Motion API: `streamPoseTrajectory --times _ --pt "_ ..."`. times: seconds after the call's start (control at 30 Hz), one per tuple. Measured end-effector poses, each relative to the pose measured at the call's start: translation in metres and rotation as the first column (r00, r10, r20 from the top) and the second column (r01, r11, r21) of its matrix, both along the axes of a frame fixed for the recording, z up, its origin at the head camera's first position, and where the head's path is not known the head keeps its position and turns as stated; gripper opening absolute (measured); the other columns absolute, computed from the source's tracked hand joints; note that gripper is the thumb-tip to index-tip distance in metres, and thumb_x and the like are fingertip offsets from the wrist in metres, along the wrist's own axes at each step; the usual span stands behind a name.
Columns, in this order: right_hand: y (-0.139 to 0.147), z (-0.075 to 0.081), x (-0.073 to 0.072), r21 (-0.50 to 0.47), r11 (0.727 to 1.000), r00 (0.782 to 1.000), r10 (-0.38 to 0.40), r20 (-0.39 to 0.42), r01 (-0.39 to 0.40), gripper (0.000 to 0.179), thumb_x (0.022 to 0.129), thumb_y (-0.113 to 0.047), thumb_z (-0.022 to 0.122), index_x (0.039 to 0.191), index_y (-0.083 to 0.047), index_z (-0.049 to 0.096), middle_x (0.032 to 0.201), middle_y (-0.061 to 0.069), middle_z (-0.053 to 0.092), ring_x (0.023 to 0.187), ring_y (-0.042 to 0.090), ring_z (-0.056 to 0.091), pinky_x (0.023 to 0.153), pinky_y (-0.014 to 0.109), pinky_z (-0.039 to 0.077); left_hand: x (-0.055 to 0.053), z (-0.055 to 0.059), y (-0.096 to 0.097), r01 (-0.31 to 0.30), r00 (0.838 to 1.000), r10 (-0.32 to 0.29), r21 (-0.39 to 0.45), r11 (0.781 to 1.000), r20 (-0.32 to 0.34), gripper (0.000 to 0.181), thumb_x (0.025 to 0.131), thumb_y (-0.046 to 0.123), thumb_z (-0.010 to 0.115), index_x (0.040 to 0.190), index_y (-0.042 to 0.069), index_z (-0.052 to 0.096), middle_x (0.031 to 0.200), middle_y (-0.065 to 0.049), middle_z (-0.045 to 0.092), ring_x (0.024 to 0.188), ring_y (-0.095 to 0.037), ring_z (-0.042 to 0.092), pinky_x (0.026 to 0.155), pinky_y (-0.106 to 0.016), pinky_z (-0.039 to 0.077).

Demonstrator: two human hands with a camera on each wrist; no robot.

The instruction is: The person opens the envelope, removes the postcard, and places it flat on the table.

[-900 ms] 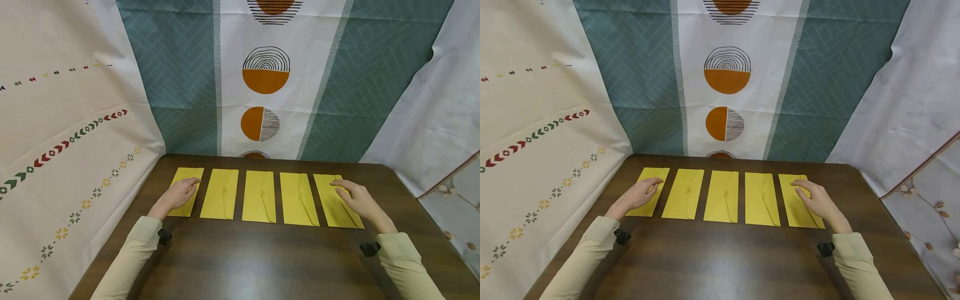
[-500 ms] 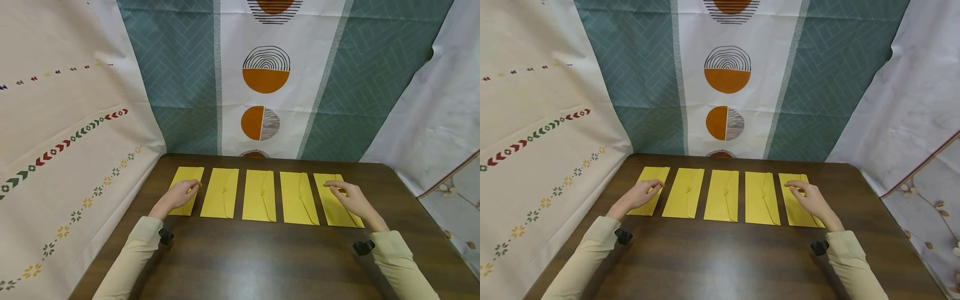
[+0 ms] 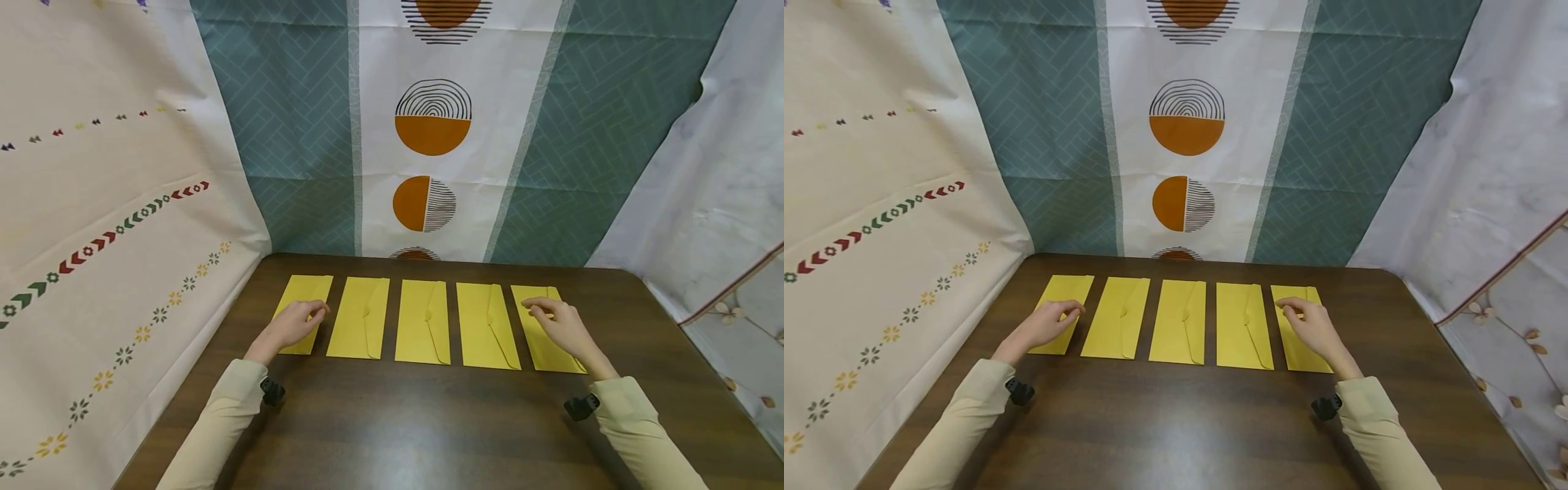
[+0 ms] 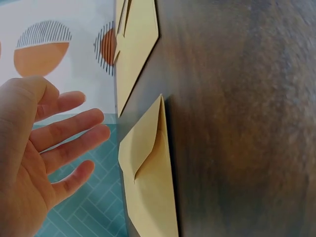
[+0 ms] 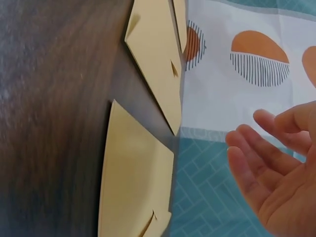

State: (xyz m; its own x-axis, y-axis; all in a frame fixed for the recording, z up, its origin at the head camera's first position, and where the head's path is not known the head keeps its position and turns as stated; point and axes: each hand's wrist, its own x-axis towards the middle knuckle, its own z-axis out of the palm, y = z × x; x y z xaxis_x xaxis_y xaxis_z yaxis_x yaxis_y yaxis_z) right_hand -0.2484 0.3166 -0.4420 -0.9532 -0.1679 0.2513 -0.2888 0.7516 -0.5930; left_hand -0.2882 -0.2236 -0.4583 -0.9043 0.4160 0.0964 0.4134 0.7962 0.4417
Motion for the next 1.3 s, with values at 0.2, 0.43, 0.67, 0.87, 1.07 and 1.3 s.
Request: streamPoseTrajectory --times 0.2,0.43,0.67,0.87,1.07,1.3 --pt "-0.009 -0.003 -0.002 -0.004 1.000 1.000 0.017 0.022 -0.017 0.029 0.101 -0.014 0.047 0.121 -0.003 0.064 0.117 0.020 0.067 0.099 0.035 0.066 0.072 0.031 0.055 0.001 -0.003 -0.002 -0.014 1.000 0.014 0.020 1.000 0.004 0.027 0.101 0.020 0.050 0.117 0.004 0.066 0.070 0.000 0.058 0.048 -0.010 0.032 0.051 -0.027 0.035" --pt "-0.021 0.001 -0.004 -0.078 0.996 0.996 0.059 0.066 -0.054 0.030 0.101 -0.011 0.047 0.126 0.001 0.060 0.119 0.024 0.065 0.096 0.038 0.066 0.073 0.037 0.059 0.002 -0.007 -0.007 -0.041 0.999 0.040 0.045 0.998 0.021 0.027 0.100 0.018 0.049 0.117 0.006 0.066 0.072 -0.002 0.060 0.047 -0.011 0.031 0.048 -0.027 0.034" --pt "-0.034 0.006 -0.007 -0.163 0.982 0.984 0.121 0.130 -0.099 0.032 0.101 -0.010 0.048 0.130 0.003 0.055 0.119 0.029 0.062 0.097 0.041 0.065 0.075 0.046 0.058 0.001 -0.010 -0.012 -0.070 0.998 0.069 0.087 0.994 0.010 0.026 0.101 0.017 0.049 0.116 0.005 0.066 0.097 -0.009 0.071 0.068 -0.015 0.054 0.058 -0.029 0.042" --pt "-0.044 0.008 -0.011 -0.236 0.964 0.967 0.170 0.188 -0.124 0.034 0.101 -0.010 0.048 0.130 0.006 0.054 0.120 0.033 0.060 0.098 0.041 0.065 0.076 0.045 0.059 -0.001 -0.013 -0.016 -0.087 0.996 0.090 0.135 0.987 -0.014 0.025 0.100 0.015 0.049 0.113 0.003 0.067 0.106 -0.012 0.072 0.094 -0.024 0.065 0.073 -0.036 0.051" --pt "-0.055 0.011 -0.015 -0.289 0.954 0.959 0.155 0.237 -0.083 0.034 0.102 -0.014 0.047 0.130 0.005 0.054 0.121 0.032 0.060 0.100 0.039 0.065 0.078 0.039 0.059 0.000 -0.011 -0.017 -0.182 0.983 0.169 0.261 0.948 0.074 0.027 0.100 0.012 0.046 0.113 -0.001 0.066 0.102 -0.018 0.071 0.092 -0.030 0.069 0.075 -0.039 0.056" --pt "-0.066 0.010 -0.019 -0.400 0.916 0.945 0.163 0.282 -0.039 0.034 0.103 -0.013 0.042 0.130 0.005 0.053 0.121 0.032 0.059 0.100 0.037 0.065 0.080 0.035 0.059 0.001 -0.008 -0.021 -0.325 0.944 0.282 0.334 0.885 0.171 0.030 0.100 0.011 0.043 0.117 -0.004 0.063 0.099 -0.022 0.070 0.090 -0.034 0.070 0.077 -0.041 0.058"
